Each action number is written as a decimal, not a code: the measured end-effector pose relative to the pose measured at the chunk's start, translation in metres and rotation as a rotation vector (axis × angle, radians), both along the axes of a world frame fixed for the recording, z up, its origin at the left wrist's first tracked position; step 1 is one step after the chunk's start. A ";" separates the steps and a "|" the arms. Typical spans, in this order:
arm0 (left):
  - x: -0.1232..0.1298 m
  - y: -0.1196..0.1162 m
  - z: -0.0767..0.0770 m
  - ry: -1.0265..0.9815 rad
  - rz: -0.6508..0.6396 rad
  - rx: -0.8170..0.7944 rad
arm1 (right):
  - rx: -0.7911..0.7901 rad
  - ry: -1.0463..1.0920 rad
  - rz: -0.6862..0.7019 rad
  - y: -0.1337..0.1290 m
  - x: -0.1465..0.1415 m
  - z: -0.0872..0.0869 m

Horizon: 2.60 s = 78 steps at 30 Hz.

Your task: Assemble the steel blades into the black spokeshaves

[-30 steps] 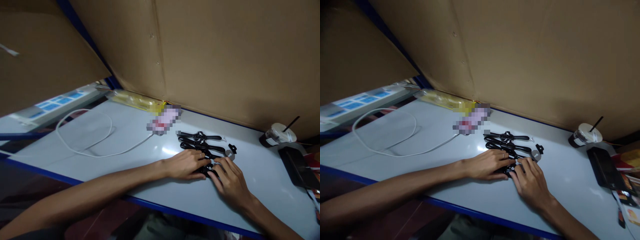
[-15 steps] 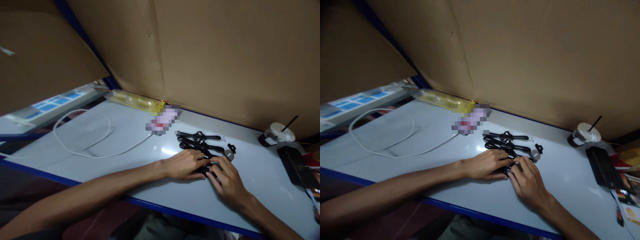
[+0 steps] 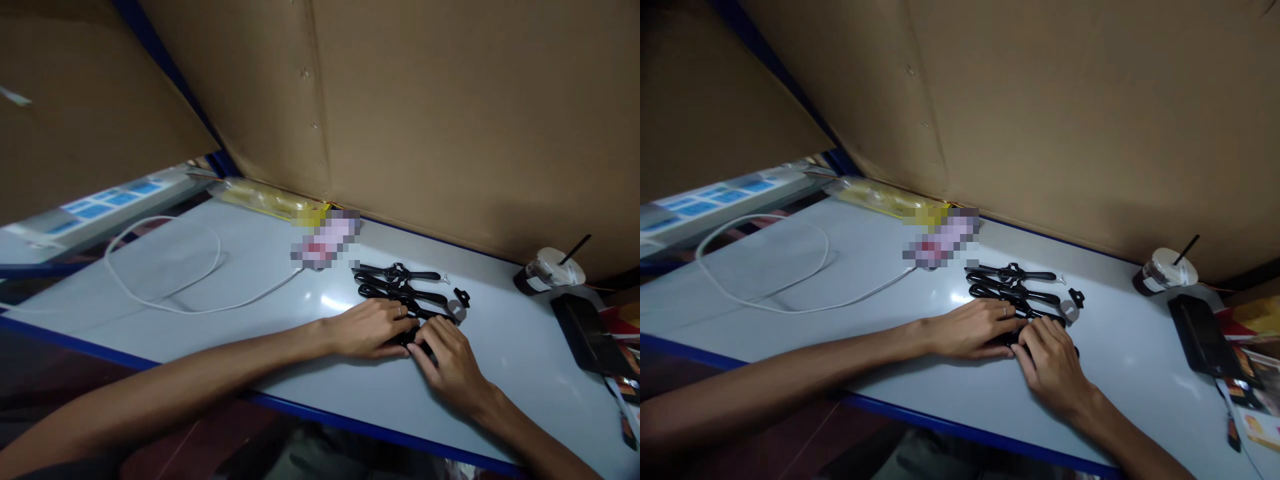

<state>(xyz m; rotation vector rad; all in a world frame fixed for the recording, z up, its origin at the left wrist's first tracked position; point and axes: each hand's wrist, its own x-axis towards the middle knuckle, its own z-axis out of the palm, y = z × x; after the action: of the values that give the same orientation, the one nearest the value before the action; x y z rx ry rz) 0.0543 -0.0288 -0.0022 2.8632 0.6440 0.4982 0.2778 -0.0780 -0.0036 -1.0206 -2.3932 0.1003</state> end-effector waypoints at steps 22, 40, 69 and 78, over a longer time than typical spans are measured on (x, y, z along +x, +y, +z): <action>-0.001 0.000 0.000 0.050 0.009 0.011 | -0.040 -0.005 -0.069 0.009 0.009 0.000; -0.001 -0.002 0.007 0.119 0.064 -0.060 | -0.051 -0.045 -0.284 0.031 0.038 0.004; 0.000 -0.004 0.005 0.087 0.048 0.012 | -0.049 -0.084 -0.346 0.041 0.063 0.025; -0.028 0.032 0.009 0.003 0.355 0.065 | -0.038 -0.156 -0.352 0.041 0.060 0.014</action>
<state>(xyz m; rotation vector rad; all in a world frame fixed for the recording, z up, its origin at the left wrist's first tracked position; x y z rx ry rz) 0.0264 0.0027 0.0066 2.8165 1.1662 0.5715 0.3380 -0.0374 0.0105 -1.4987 -2.3121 -0.0625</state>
